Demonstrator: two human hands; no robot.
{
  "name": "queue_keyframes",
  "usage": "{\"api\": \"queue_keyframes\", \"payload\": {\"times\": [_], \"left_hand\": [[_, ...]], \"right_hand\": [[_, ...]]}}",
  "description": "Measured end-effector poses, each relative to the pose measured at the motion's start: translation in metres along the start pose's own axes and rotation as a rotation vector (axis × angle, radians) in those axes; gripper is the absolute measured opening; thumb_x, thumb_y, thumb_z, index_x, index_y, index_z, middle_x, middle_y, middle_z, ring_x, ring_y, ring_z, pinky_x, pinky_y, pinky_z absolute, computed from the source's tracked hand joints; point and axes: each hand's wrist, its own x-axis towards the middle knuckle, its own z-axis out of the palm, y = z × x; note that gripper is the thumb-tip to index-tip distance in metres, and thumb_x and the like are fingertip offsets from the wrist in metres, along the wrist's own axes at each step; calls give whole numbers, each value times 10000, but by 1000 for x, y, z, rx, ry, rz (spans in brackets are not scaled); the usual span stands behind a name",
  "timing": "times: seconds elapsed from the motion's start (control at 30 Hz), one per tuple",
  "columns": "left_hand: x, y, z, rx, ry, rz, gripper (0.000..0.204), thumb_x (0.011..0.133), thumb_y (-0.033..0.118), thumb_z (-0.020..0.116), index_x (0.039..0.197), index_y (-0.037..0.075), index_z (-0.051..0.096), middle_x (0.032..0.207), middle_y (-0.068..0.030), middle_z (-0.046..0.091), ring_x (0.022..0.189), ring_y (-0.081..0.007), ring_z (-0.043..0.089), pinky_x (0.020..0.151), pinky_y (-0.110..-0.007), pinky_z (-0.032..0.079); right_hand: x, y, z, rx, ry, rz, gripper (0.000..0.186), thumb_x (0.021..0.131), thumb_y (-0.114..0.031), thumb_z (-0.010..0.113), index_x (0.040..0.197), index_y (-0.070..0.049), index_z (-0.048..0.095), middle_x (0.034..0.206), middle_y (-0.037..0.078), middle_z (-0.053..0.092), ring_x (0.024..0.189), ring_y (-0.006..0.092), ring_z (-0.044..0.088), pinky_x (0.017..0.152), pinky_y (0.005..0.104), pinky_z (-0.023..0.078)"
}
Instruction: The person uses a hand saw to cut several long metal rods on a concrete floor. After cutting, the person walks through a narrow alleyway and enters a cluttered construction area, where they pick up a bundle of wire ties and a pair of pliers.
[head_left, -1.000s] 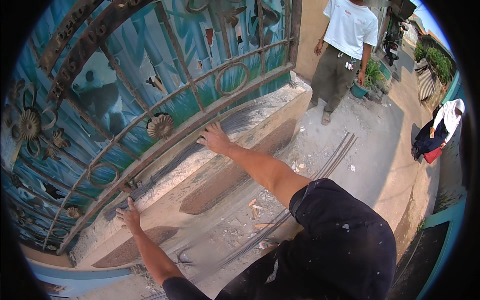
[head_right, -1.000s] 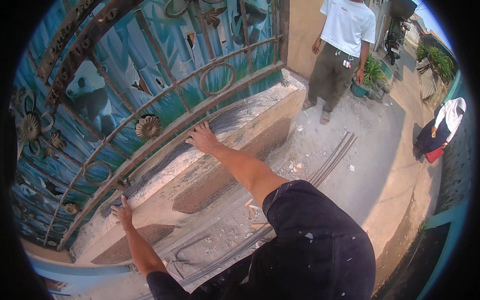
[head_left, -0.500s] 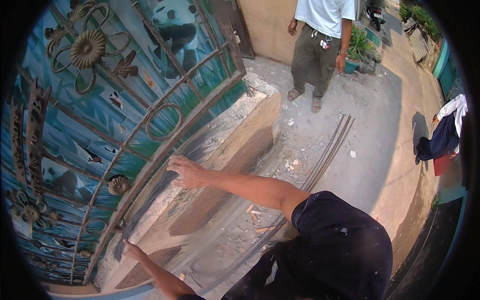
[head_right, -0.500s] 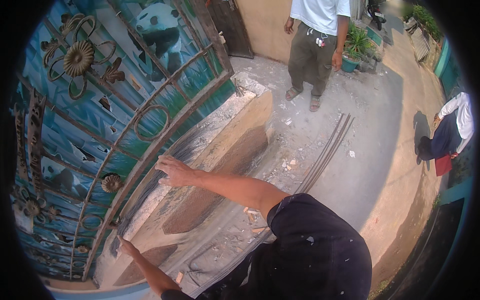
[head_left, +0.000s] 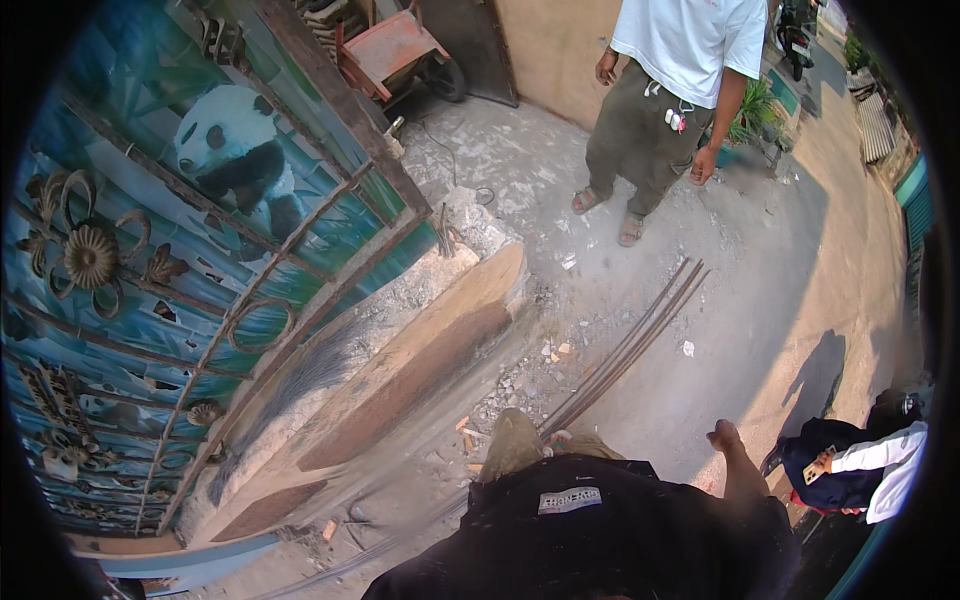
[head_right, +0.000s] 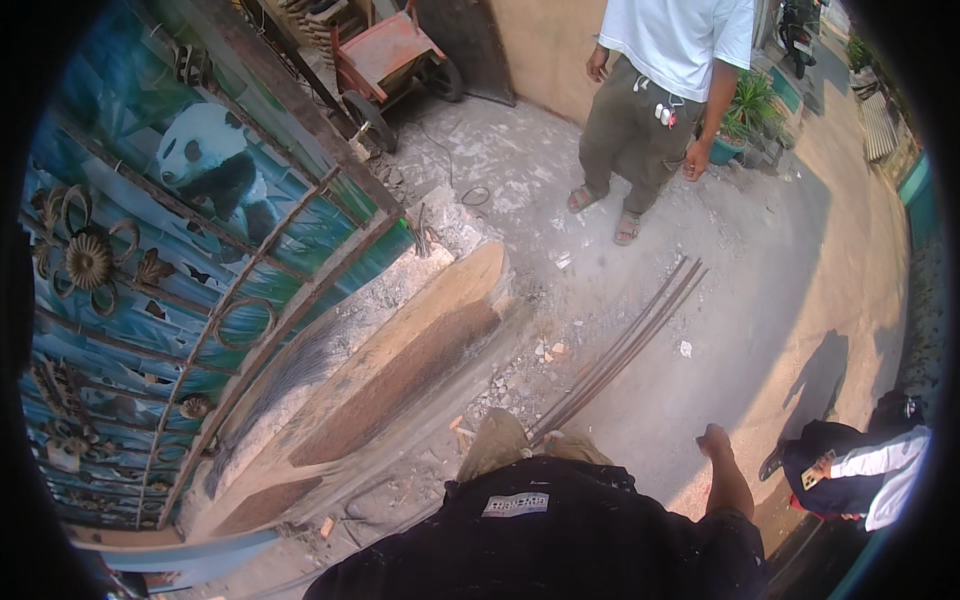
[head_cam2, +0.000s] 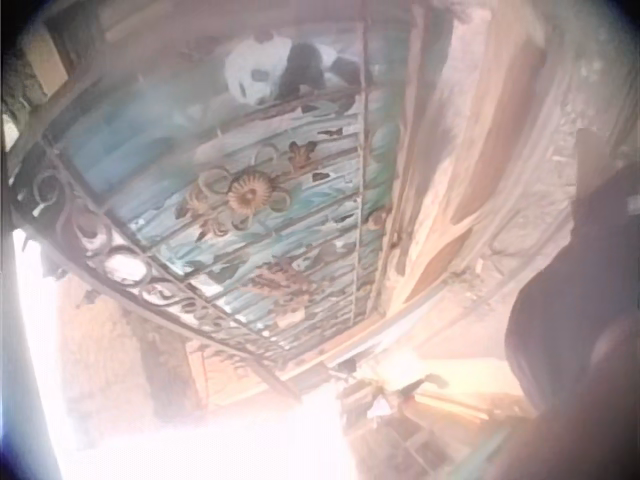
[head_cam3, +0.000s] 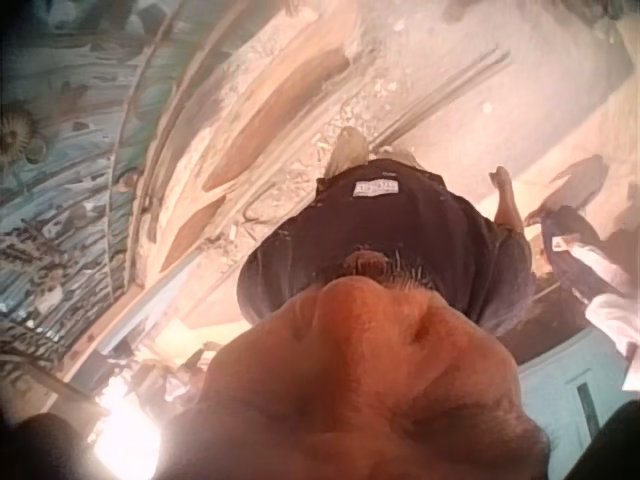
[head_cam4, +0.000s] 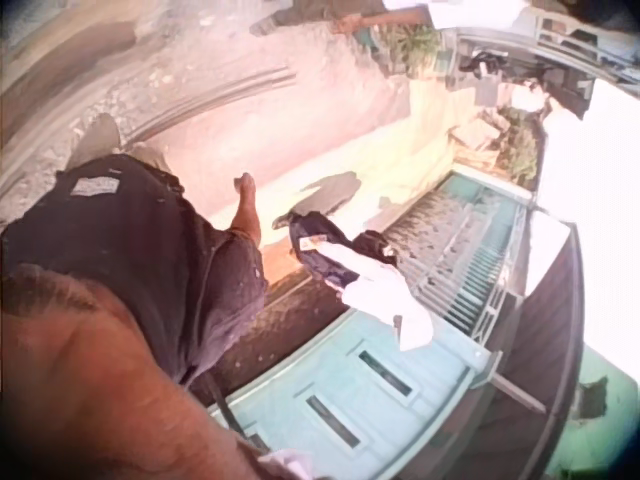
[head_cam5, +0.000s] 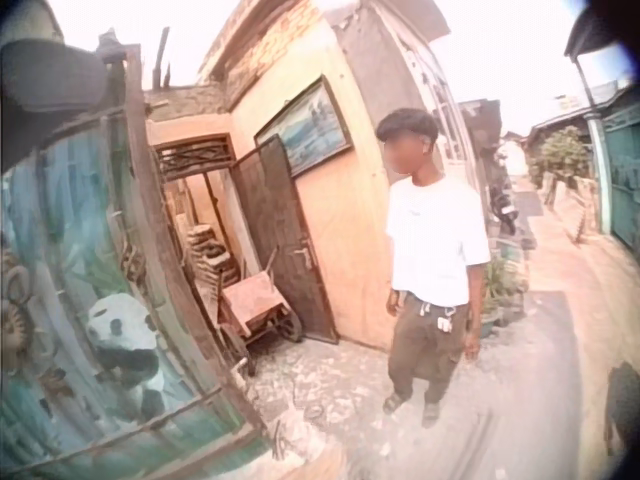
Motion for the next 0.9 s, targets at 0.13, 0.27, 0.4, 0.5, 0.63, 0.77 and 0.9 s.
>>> {"api": "queue_keyframes", "payload": {"times": [0.13,0.27,0.4,0.5,0.63,0.77,0.9], "left_hand": [[55,105,-55,10,69,-119,627,835,487,629,1235,13,538,1163,-166,571,1002,-270,585,735,-441,515],[55,263,-104,-135,299,120,569,827,505,629,1040,-23,614,978,-163,625,821,-264,630,673,-432,528],[115,346,-88,-114,161,40,529,834,458,639,1117,15,581,1084,-152,604,913,-301,615,760,-461,498],[209,382,-55,151,110,357,536,836,515,616,990,2,608,947,-132,612,875,-277,618,724,-450,516],[221,455,-16,348,51,646,511,829,521,626,921,18,641,830,-94,625,817,-224,618,703,-402,522],[226,498,-8,-92,183,456,423,827,441,651,924,29,647,829,-82,638,797,-207,622,694,-372,520],[219,507,5,-244,158,265,383,827,398,658,922,27,647,824,-80,644,781,-203,627,685,-359,518]], "right_hand": [[47,45,-27,146,341,1,313,745,-216,684,894,50,617,940,264,639,915,410,620,801,465,503],[84,-82,-54,342,292,-147,343,759,-235,711,952,39,635,946,261,656,920,412,629,808,454,507],[142,-218,-55,588,-86,-357,358,792,-251,684,1015,23,623,816,226,677,826,364,668,747,421,527],[205,-224,-45,606,-172,-633,343,805,-244,669,1041,0,620,860,225,676,841,353,667,754,415,519],[297,-224,-180,594,44,-264,303,791,-240,671,960,10,641,887,240,663,861,372,648,770,437,503],[410,-164,-244,459,134,-144,261,776,-219,676,868,23,636,863,238,661,842,379,645,759,456,502],[468,-216,-322,409,-243,70,220,749,-177,693,816,20,624,727,213,642,691,334,652,671,438,524]]}}
